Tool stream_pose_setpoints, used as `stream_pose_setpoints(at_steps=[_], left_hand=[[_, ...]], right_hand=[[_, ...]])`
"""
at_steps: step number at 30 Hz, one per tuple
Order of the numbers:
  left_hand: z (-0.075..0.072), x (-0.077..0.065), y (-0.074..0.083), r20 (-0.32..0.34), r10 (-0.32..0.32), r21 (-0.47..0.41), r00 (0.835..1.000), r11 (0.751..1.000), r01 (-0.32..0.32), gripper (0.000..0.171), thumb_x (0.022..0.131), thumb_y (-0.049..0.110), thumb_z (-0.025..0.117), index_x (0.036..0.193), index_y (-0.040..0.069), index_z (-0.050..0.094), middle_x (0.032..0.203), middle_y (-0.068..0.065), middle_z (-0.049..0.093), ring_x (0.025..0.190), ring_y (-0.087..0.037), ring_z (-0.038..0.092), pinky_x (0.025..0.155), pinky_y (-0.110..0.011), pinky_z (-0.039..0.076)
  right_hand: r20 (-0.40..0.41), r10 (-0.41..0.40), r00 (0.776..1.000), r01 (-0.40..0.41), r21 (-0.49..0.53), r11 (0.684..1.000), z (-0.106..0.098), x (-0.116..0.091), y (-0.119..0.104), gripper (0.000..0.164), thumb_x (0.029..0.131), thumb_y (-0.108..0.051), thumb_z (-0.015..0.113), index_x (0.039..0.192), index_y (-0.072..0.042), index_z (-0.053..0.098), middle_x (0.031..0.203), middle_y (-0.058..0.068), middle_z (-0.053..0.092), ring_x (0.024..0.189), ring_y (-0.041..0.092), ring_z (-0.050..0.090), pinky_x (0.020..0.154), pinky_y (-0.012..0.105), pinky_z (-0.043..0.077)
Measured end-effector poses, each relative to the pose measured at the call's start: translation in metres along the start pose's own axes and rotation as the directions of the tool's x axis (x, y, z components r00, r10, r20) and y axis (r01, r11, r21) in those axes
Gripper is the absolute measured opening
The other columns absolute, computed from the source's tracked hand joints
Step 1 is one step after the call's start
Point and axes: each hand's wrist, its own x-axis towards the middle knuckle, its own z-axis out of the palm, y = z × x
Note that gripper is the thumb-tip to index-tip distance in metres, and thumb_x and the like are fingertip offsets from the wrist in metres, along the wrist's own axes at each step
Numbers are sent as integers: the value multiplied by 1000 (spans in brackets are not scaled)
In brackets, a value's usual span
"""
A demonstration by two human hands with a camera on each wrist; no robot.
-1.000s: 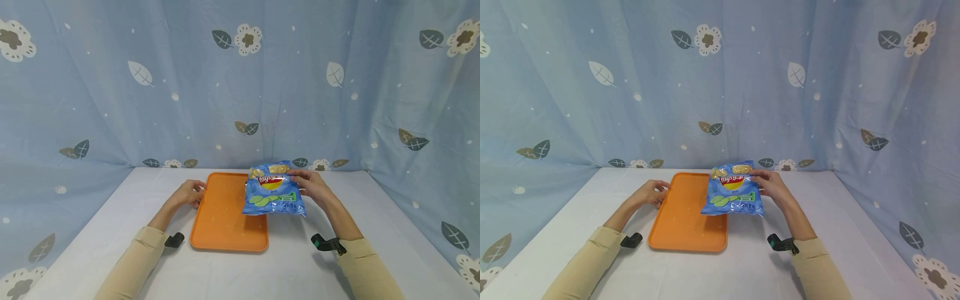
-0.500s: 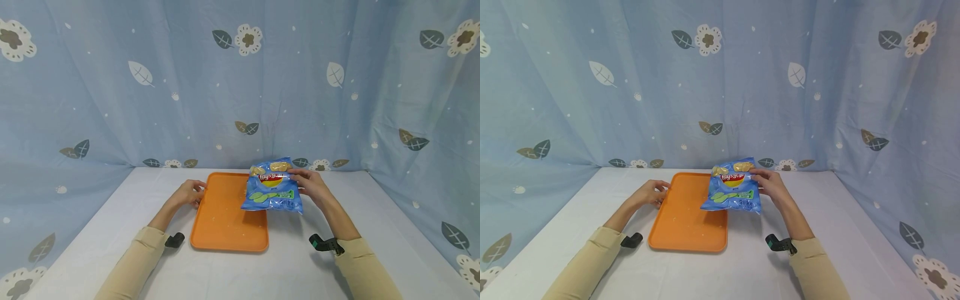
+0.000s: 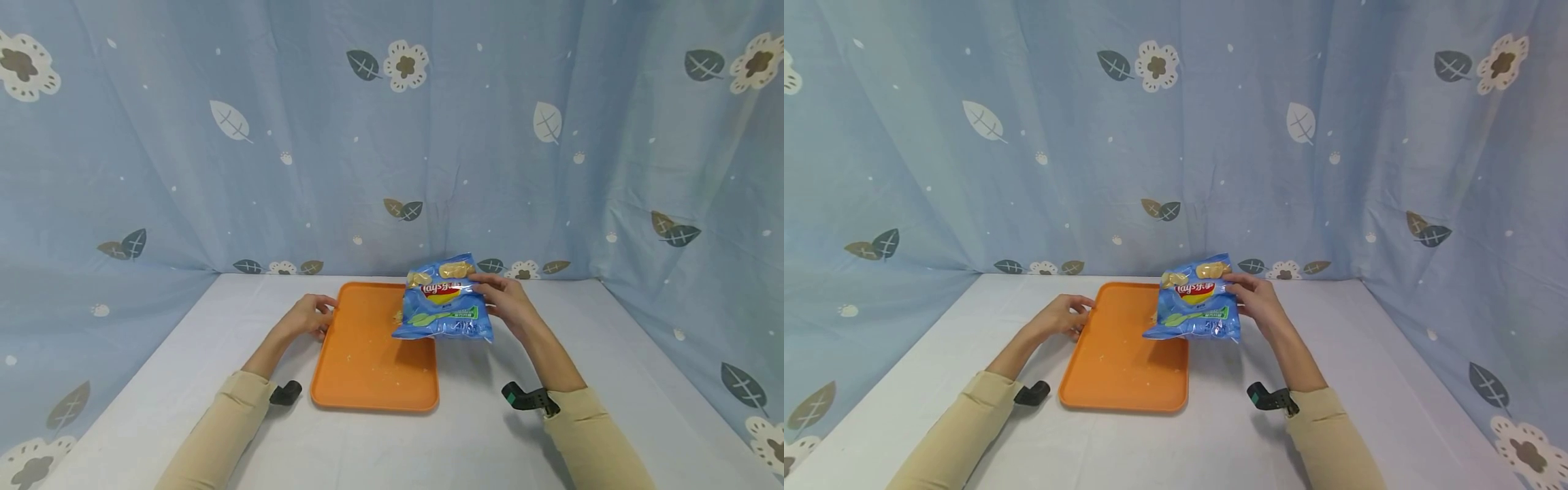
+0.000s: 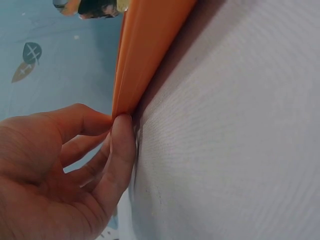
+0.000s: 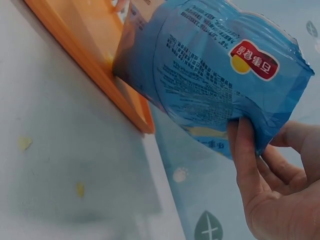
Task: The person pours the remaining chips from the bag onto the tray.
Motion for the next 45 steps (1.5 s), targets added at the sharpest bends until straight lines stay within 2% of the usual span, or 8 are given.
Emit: stream_pose_setpoints(at_steps=[7, 20, 31, 40, 45], left_hand=[[0, -1, 0, 2, 9, -20, 1000, 1000, -9, 40, 89, -2, 52, 128, -2, 60, 94, -14, 59, 62, -15, 63, 52, -30, 58], [1, 1, 0, -3, -1, 12, 1000, 1000, 1, 40, 89, -1, 51, 128, 0, 61, 96, -15, 59, 64, -15, 64, 53, -30, 58], [1, -1, 1, 4, -7, 3, 1000, 1000, 7, 40, 89, 0, 52, 128, 1, 61, 95, -14, 59, 64, -16, 64, 52, -30, 58], [1, 1, -1, -14, -5, -2, 1000, 1000, 5, 41, 88, -2, 52, 127, 0, 61, 95, -14, 59, 63, -15, 63, 53, -30, 58], [1, -1, 0, -11, 3, -16, 1000, 1000, -3, 41, 88, -2, 52, 127, -1, 61, 93, -13, 58, 62, -14, 63, 52, -30, 58]], right_hand=[[-6, -5, 1000, 5, 31, 1000, 2, 1, -2, 42, 99, -28, 55, 139, -17, 55, 149, 11, 45, 126, 32, 54, 100, 36, 53], [5, -19, 1000, 19, 58, 998, 4, 1, -6, 44, 97, -30, 58, 139, -17, 55, 151, 10, 43, 132, 33, 50, 108, 44, 47], [17, -30, 999, 29, 59, 998, 7, 0, -9, 41, 98, -27, 58, 138, -17, 57, 151, 9, 43, 128, 32, 53, 104, 40, 50], [79, -49, 996, 47, 37, 998, 21, -3, -13, 39, 98, -24, 58, 136, -14, 58, 146, 12, 47, 122, 32, 55, 100, 38, 54], [61, -54, 997, 52, 31, 998, 25, -4, -15, 40, 98, -25, 58, 136, -14, 58, 145, 12, 48, 121, 31, 56, 100, 39, 53]])
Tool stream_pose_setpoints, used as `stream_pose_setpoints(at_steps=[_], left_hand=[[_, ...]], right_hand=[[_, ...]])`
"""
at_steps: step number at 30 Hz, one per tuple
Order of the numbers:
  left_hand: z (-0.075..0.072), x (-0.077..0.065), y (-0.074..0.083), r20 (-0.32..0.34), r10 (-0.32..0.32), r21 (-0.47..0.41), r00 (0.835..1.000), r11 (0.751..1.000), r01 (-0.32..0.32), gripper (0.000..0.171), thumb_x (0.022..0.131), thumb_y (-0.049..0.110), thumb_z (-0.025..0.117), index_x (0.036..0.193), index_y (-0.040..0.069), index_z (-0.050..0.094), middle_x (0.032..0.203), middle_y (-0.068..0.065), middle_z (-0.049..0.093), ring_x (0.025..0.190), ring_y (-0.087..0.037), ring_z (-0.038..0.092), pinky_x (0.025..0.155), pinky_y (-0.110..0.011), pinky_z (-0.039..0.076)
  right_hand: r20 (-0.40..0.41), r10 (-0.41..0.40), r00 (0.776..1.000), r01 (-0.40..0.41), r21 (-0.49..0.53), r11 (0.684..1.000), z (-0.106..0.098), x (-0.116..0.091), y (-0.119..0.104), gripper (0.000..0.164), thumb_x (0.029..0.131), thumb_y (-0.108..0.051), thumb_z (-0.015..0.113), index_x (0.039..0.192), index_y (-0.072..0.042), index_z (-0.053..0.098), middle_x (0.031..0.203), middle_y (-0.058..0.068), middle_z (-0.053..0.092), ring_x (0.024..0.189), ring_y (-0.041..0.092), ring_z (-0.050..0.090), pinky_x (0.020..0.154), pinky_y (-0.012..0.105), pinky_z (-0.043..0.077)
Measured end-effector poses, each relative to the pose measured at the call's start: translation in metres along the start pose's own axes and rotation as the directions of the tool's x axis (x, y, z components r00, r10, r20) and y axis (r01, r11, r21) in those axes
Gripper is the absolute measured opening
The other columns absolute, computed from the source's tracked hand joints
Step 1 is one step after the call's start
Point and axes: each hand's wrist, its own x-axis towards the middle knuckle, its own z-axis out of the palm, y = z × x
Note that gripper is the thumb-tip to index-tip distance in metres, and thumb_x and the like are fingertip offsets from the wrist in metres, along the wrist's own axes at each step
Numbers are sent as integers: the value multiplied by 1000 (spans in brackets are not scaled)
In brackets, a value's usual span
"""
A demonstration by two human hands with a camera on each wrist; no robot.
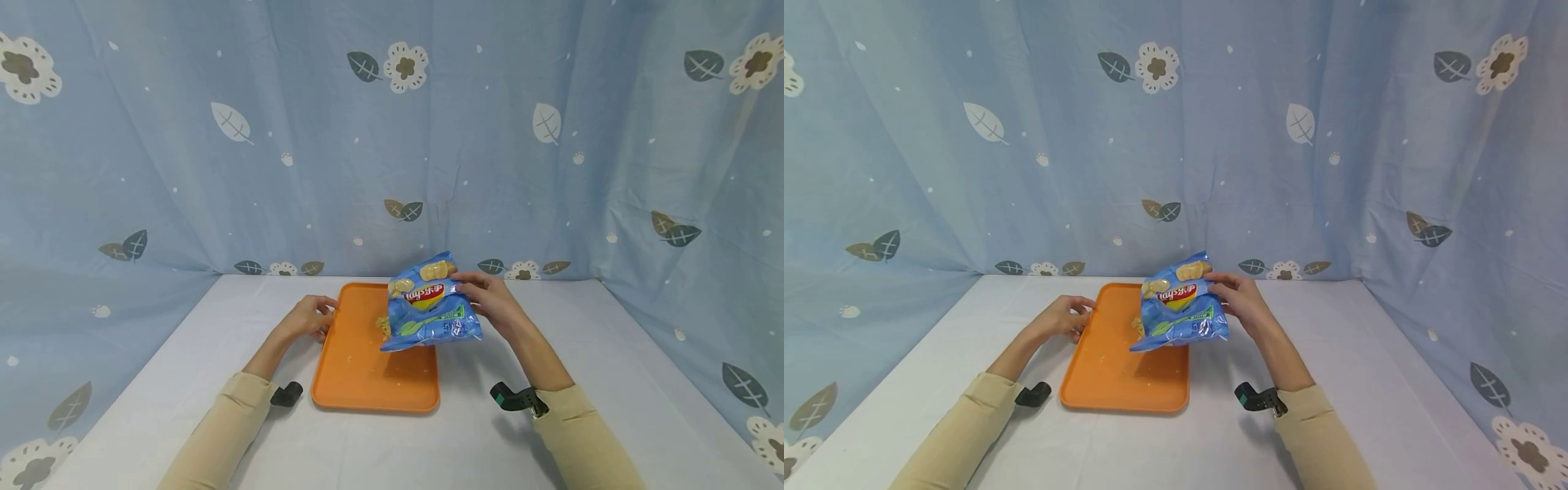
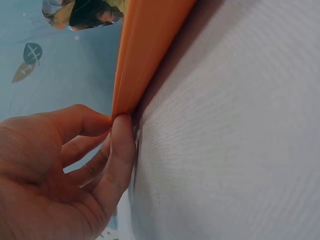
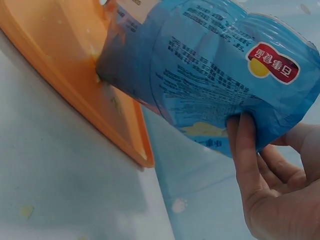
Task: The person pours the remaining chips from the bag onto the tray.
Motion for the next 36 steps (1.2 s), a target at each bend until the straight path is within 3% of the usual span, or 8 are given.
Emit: stream_pose_setpoints(at_steps=[8, 36], left_hand=[[0, -1, 1, 2, -1, -2, 1000, 1000, 1, 40, 88, -2, 51, 127, -1, 61, 93, -13, 58, 62, -14, 63, 52, -31, 58], [1, -1, 1, 4, -13, 25, 1000, 1000, 13, 41, 90, 0, 52, 131, 0, 59, 96, -15, 59, 64, -15, 62, 53, -30, 59]], right_hand=[[-68, 16, 998, -14, 27, 1000, 7, 3, -1, 36, 98, -24, 57, 133, -16, 60, 140, 10, 52, 119, 29, 57, 103, 40, 52], [-73, 17, 997, -15, 26, 1000, 12, 4, 2, 36, 98, -24, 58, 133, -17, 59, 139, 10, 54, 118, 29, 59, 100, 39, 54]])
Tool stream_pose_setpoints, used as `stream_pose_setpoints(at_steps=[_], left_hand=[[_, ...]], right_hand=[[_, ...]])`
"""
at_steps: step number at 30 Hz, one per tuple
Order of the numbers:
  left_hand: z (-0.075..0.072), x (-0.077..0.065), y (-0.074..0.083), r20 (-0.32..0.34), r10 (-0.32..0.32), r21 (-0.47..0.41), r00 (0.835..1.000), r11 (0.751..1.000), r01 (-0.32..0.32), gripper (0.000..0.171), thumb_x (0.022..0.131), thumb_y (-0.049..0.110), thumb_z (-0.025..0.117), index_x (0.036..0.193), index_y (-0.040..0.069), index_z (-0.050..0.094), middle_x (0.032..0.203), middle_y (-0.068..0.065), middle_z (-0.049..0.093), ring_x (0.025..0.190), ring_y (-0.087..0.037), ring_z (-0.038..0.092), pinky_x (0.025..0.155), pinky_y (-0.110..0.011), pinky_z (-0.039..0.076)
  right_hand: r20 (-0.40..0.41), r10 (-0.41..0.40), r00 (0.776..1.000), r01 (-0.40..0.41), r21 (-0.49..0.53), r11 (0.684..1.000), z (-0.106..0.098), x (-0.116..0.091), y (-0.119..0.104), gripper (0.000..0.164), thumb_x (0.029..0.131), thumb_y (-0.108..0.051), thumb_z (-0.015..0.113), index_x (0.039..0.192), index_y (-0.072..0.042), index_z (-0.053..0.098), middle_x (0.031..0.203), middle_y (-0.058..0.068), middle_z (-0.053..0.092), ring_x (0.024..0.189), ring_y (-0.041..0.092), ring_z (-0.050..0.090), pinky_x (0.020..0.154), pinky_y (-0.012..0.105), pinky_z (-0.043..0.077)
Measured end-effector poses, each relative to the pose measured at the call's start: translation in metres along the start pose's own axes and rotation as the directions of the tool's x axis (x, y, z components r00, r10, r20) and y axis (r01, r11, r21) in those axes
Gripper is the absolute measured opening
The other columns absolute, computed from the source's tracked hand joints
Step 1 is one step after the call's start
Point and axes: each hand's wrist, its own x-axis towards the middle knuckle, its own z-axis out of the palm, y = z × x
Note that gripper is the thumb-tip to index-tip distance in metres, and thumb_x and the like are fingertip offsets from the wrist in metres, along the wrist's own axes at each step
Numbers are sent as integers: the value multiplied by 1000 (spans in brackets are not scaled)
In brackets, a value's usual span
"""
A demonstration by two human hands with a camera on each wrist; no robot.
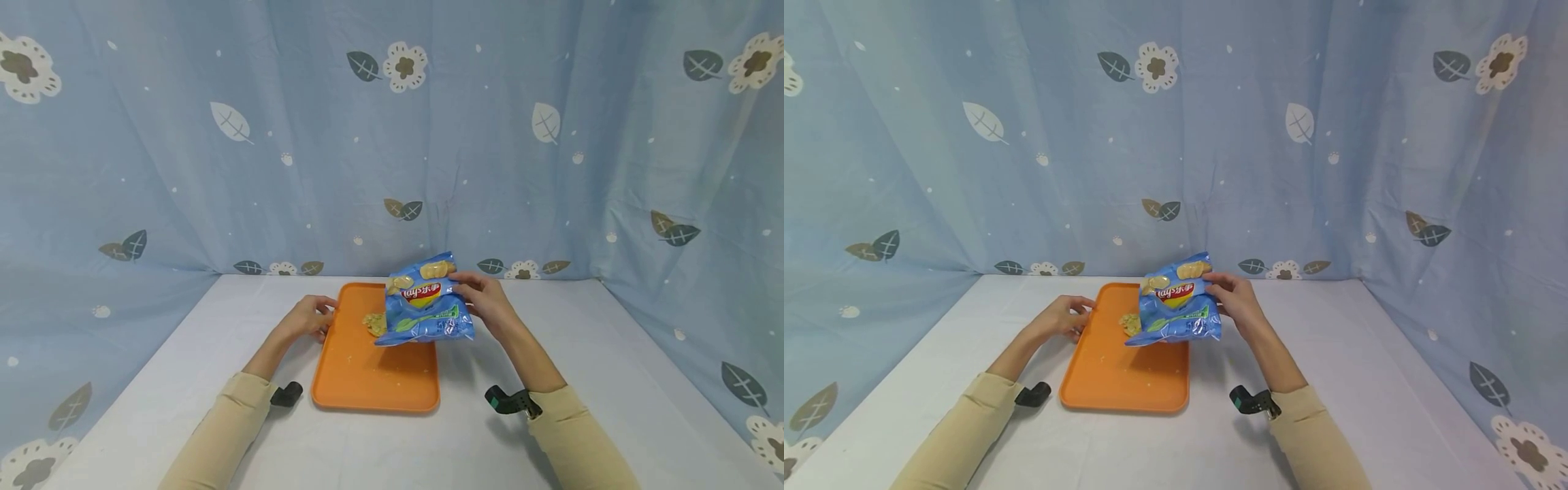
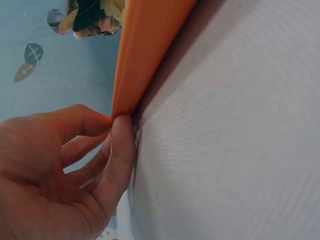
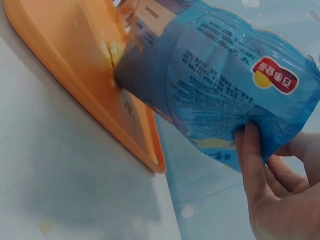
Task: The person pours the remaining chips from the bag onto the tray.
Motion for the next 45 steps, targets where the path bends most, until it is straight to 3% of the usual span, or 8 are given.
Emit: stream_pose_setpoints(at_steps=[28, 45], left_hand=[[0, 1, -2, -6, 25, -9, 1000, 1000, -25, 41, 90, -1, 52, 130, -2, 59, 93, -14, 60, 61, -14, 63, 51, -31, 58], [0, 1, -3, -10, 7, -8, 1000, 1000, -7, 40, 91, 0, 51, 130, 0, 59, 96, -15, 59, 63, -14, 63, 52, -31, 58]], right_hand=[[7, -27, 1000, 28, -26, 999, 1, -1, -9, 36, 99, -24, 57, 134, -18, 59, 140, 9, 53, 121, 29, 58, 102, 43, 52], [14, -69, 998, 70, -65, 995, 2, -5, -13, 35, 98, -24, 57, 133, -17, 60, 139, 11, 54, 121, 31, 58, 100, 44, 53]])
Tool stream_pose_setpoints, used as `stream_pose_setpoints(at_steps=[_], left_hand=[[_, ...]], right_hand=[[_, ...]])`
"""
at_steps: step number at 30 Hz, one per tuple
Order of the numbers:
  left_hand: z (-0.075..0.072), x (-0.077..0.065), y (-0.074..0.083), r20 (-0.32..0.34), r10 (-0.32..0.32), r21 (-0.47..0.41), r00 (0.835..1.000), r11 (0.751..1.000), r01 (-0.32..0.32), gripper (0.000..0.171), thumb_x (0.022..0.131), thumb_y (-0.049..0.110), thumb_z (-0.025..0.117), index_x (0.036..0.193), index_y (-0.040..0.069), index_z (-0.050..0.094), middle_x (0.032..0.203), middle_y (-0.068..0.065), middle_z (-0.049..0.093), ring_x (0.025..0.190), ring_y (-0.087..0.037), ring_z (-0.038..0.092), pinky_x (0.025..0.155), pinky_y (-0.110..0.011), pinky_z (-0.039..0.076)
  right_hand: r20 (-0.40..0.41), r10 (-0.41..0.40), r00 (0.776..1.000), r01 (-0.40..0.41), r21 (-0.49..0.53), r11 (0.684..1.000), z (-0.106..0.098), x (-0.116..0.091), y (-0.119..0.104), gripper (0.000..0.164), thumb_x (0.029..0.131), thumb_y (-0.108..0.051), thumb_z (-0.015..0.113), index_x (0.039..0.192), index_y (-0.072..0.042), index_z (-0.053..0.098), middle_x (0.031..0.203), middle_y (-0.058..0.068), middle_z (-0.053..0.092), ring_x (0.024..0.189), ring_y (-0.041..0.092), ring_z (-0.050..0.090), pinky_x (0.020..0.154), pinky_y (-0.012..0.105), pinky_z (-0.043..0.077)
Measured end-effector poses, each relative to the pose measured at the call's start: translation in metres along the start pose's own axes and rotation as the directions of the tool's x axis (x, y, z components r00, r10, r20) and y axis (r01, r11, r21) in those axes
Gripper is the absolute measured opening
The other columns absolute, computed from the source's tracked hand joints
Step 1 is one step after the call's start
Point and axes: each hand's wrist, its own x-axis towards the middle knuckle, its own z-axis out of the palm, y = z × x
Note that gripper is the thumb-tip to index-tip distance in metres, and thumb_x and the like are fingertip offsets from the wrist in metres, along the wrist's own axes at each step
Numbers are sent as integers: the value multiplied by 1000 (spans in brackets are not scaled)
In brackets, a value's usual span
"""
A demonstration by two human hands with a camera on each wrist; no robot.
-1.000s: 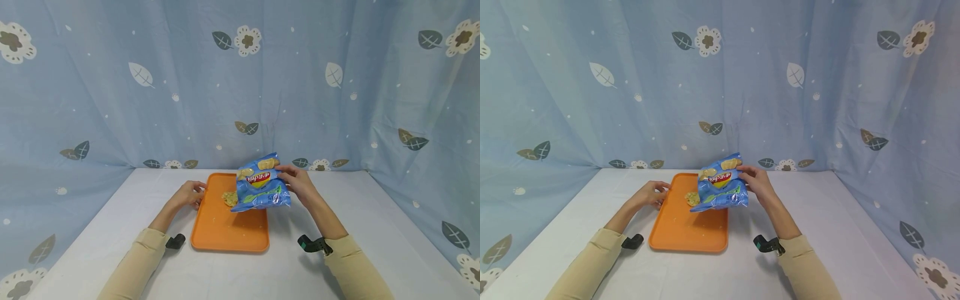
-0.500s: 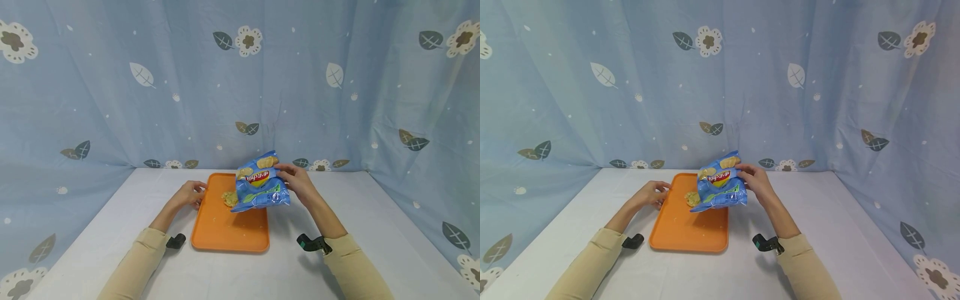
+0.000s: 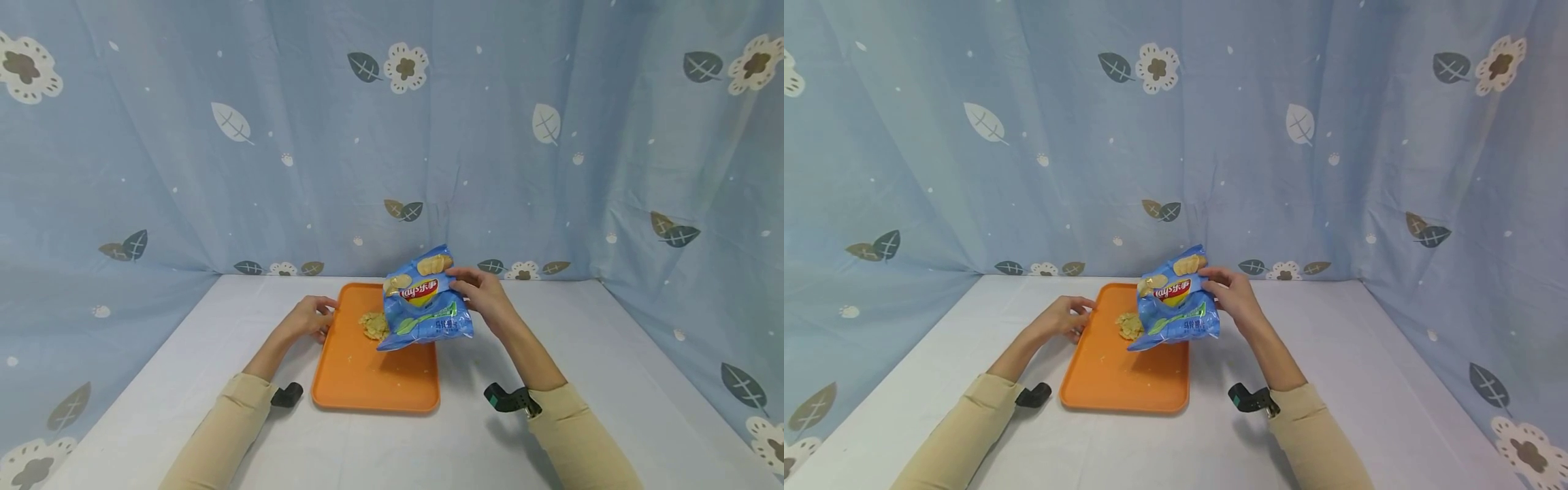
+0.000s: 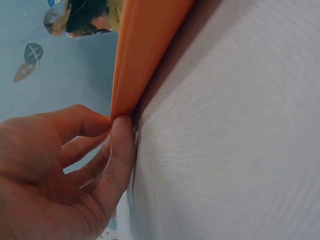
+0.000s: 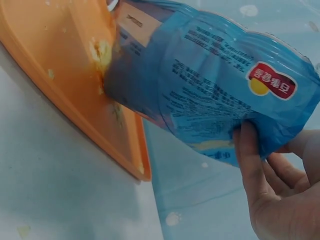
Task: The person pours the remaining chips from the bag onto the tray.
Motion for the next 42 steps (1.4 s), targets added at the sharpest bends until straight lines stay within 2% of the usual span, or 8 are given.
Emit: stream_pose_setpoints(at_steps=[17, 28, 42], left_hand=[[0, 1, -1, 11, 1, -14, 1000, 1000, 0, 40, 91, -1, 51, 130, 0, 60, 95, -15, 59, 63, -15, 63, 52, -31, 58], [-1, -1, 1, 11, -1, 4, 1000, 1000, 1, 40, 92, 1, 51, 131, 1, 60, 97, -15, 60, 64, -15, 63, 52, -30, 58], [0, -3, 4, 6, -1, 22, 1000, 1000, 1, 40, 91, 1, 52, 131, 1, 59, 97, -15, 60, 64, -15, 64, 52, -30, 58]], right_hand=[[-10, -8, 1000, 8, -5, 1000, -2, -2, 0, 35, 99, -24, 57, 132, -18, 60, 139, 10, 54, 121, 30, 58, 100, 44, 53], [-33, -65, 997, 62, -93, 994, -1, -5, -2, 34, 98, -22, 57, 131, -16, 62, 139, 12, 54, 118, 31, 59, 96, 43, 56], [-62, -79, 995, 70, -127, 989, -3, -9, -7, 34, 98, -24, 57, 131, -18, 62, 140, 11, 54, 118, 30, 59, 96, 43, 56]])
